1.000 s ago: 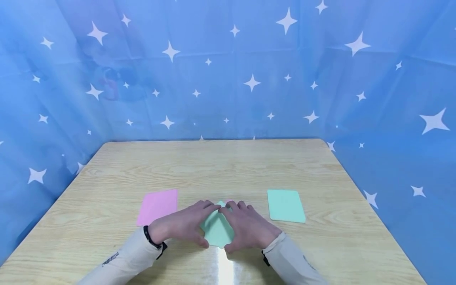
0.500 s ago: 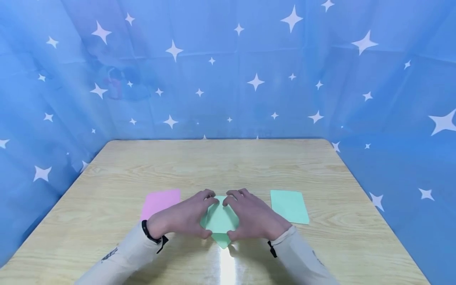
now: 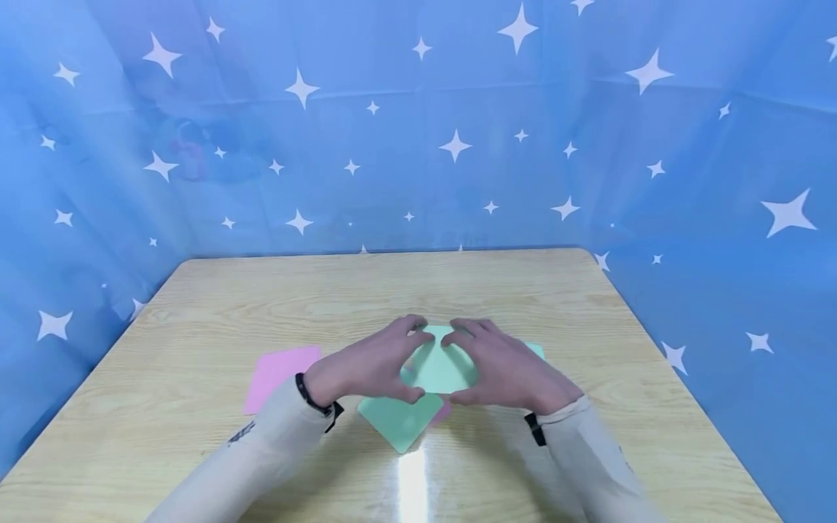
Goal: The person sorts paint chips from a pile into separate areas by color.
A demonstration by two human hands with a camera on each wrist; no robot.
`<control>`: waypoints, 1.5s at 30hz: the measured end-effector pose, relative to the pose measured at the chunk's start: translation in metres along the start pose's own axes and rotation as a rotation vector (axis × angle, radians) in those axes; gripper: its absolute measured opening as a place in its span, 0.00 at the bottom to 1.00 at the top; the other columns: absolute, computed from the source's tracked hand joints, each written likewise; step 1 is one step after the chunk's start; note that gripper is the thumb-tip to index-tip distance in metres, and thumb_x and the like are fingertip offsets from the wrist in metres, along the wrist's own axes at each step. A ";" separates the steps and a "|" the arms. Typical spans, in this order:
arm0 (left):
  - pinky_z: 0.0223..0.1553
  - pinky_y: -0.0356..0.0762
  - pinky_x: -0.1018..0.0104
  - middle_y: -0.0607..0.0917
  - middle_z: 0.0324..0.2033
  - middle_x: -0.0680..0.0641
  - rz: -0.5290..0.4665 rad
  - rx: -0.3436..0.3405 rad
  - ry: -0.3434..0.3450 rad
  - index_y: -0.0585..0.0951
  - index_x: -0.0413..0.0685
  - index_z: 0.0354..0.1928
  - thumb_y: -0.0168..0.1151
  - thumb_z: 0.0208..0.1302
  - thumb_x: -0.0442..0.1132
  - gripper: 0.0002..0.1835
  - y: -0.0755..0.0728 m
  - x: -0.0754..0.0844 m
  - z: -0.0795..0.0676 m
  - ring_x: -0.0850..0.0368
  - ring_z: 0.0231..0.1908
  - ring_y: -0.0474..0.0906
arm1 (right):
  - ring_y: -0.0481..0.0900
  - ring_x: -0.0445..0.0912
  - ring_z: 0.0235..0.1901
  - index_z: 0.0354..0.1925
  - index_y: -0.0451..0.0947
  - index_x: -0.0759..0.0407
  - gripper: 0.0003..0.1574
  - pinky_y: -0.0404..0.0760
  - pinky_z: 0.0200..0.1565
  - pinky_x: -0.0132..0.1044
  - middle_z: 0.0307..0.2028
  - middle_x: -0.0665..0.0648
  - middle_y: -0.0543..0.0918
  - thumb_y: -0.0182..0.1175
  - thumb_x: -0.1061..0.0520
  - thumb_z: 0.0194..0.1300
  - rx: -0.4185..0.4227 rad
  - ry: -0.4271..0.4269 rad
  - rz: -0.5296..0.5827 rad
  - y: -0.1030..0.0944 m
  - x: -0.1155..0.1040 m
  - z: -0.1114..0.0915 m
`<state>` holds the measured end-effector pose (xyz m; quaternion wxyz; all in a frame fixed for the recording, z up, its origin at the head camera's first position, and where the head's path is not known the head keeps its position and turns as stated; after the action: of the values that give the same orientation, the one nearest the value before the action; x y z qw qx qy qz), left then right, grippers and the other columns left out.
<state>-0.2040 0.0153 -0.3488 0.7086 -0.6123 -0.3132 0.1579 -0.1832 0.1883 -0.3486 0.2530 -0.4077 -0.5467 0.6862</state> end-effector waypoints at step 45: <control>0.37 0.73 0.71 0.75 0.44 0.57 0.096 -0.307 -0.204 0.82 0.59 0.50 0.77 0.54 0.57 0.24 0.073 0.045 0.119 0.62 0.41 0.71 | 0.73 0.65 0.57 0.59 0.77 0.54 0.44 0.78 0.46 0.49 0.66 0.72 0.70 0.82 0.46 0.44 -0.226 0.088 0.119 0.020 0.110 -0.030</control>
<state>-0.2342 0.1488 -0.4016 0.5629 -0.7083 -0.3744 0.2032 -0.2154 0.2866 -0.4010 0.1882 -0.4950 -0.5839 0.6154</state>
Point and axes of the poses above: each hand's wrist, its own z-axis towards the middle knuckle, its own y-axis out of the palm, x = y × z, the point moved 5 cm from there along z, towards the middle knuckle
